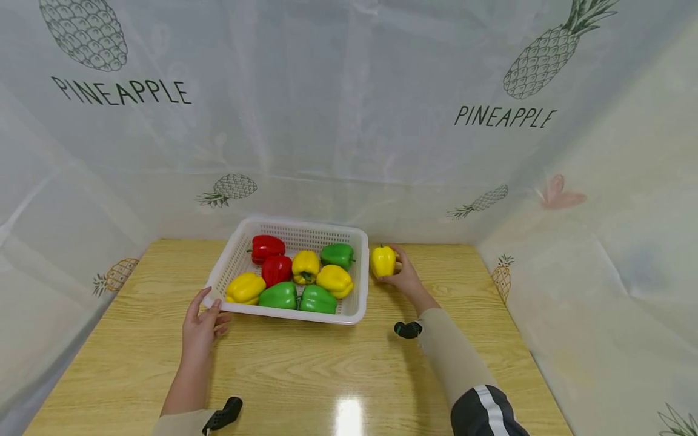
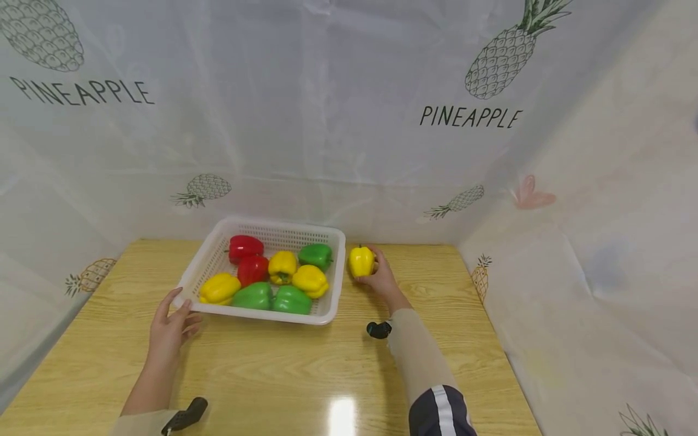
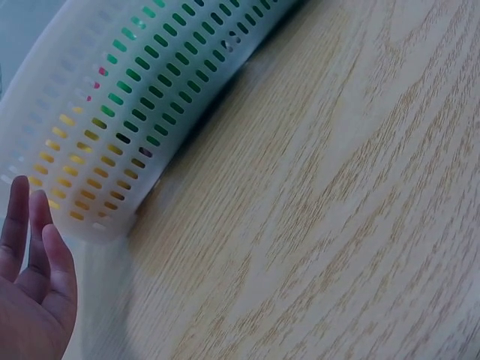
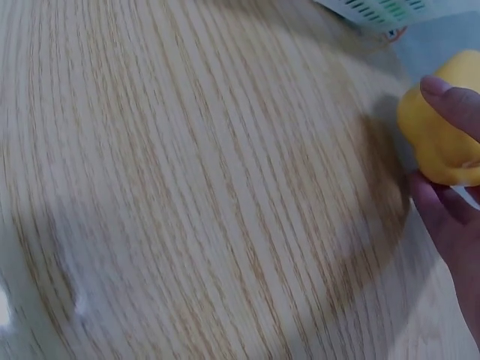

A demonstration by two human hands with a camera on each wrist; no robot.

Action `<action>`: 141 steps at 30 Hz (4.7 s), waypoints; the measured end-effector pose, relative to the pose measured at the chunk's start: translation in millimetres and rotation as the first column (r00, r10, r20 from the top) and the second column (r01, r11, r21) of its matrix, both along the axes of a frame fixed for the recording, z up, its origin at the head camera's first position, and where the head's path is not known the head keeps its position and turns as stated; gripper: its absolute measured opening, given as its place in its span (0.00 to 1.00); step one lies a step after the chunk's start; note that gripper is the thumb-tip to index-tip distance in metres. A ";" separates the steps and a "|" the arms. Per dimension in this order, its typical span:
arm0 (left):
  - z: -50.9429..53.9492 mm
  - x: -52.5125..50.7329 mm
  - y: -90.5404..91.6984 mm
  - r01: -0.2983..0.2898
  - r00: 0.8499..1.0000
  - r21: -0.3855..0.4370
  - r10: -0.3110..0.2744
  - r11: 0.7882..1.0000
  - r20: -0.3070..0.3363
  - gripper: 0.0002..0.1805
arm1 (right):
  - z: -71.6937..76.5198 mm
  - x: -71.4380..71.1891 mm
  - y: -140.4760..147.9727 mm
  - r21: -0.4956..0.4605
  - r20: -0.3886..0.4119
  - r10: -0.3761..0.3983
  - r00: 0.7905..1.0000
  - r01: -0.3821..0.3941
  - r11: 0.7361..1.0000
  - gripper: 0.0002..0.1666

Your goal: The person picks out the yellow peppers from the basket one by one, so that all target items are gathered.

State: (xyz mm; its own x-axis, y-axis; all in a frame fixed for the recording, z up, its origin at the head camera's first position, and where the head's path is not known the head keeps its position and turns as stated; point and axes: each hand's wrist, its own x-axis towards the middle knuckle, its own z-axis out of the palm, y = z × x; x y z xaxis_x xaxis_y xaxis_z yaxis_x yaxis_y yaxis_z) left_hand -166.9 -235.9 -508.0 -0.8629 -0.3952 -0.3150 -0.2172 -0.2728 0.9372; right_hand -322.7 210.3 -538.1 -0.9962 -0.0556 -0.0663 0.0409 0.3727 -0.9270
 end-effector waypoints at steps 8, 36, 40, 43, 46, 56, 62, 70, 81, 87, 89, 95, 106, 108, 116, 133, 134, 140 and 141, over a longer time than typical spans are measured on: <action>-5.2 -0.7 -1.6 0.006 0.999 -0.018 -0.007 1.000 -0.045 0.24 | 1.4 -1.9 1.0 0.034 0.000 0.019 1.000 -0.019 0.999 0.56; -5.2 0.9 0.3 0.017 0.999 -0.051 -0.020 0.999 -0.045 0.26 | 4.1 3.4 0.6 0.106 0.049 0.033 0.998 -0.038 0.994 0.57; -5.4 0.4 -0.4 0.022 0.999 -0.053 -0.024 0.998 -0.041 0.25 | 7.0 4.0 1.3 0.091 0.039 0.032 0.999 -0.035 0.995 0.57; -5.6 0.0 -1.2 0.024 0.999 -0.053 -0.026 0.998 -0.036 0.25 | 12.2 4.1 2.0 0.087 0.017 0.029 0.999 -0.030 0.996 0.56; -5.9 -0.5 -1.8 0.023 0.999 -0.044 -0.024 0.999 -0.024 0.24 | 19.7 3.9 2.6 0.100 -0.020 0.033 0.999 -0.031 0.994 0.54; -5.6 0.1 -0.4 0.008 1.000 -0.036 -0.008 0.999 -0.022 0.25 | 49.7 9.2 -1.7 0.077 -0.099 0.054 0.994 -0.046 0.996 0.51; 5.7 4.2 1.9 0.027 0.999 -0.013 -0.027 1.000 -0.024 0.25 | 64.5 12.9 -7.2 0.070 -0.121 0.081 0.989 -0.073 0.995 0.49; 15.5 8.8 5.3 0.032 0.999 -0.016 -0.032 0.999 -0.023 0.25 | 83.4 18.8 -16.2 0.034 -0.152 0.139 0.979 -0.136 0.990 0.47; 12.2 7.8 3.9 0.030 0.999 -0.021 -0.030 0.999 -0.028 0.25 | 99.2 24.3 -38.2 0.077 -0.164 0.235 0.958 -0.225 0.971 0.40; -0.1 1.9 0.1 0.020 1.000 -0.037 -0.021 0.999 -0.016 0.26 | 108.3 30.2 -48.7 0.105 -0.139 0.298 0.944 -0.285 0.953 0.37; -2.0 1.3 -0.4 0.021 1.000 -0.043 -0.021 0.999 -0.016 0.26 | 111.0 32.2 -51.3 0.116 -0.129 0.322 0.938 -0.308 0.944 0.37; 5.6 4.1 2.2 0.029 0.999 -0.026 -0.030 0.999 -0.017 0.25 | 115.2 33.6 -59.4 0.101 -0.092 0.381 0.920 -0.372 0.923 0.35; -2.0 3.3 0.2 0.030 0.999 -0.046 -0.032 0.998 -0.041 0.26 | 109.2 34.0 -76.9 0.099 -0.038 0.466 0.884 -0.461 0.882 0.39; -4.6 3.5 -0.2 0.032 0.998 -0.070 -0.036 0.997 -0.054 0.27 | 106.2 33.5 -79.0 0.106 -0.028 0.477 0.879 -0.472 0.875 0.39; -5.2 5.4 0.9 0.036 0.997 -0.087 -0.042 0.996 -0.072 0.28 | 99.0 30.6 -83.7 0.152 -0.005 0.508 0.861 -0.502 0.852 0.39; -4.2 2.7 -1.0 0.046 0.998 -0.099 -0.051 0.994 -0.042 0.28 | 98.2 21.0 -90.5 0.281 0.040 0.570 0.821 -0.557 0.782 0.37; -4.2 3.0 -0.9 0.047 0.998 -0.102 -0.051 0.994 -0.044 0.28 | 98.4 20.4 -91.4 0.303 0.048 0.571 0.819 -0.557 0.773 0.37; -6.2 3.2 -1.5 0.047 0.997 -0.122 -0.053 0.991 -0.047 0.28 | 99.6 17.2 -98.1 0.408 0.116 0.561 0.820 -0.554 0.725 0.39; -6.8 3.1 -1.7 0.050 0.997 -0.129 -0.057 0.990 -0.048 0.28 | 99.7 16.7 -99.1 0.415 0.124 0.560 0.819 -0.556 0.720 0.39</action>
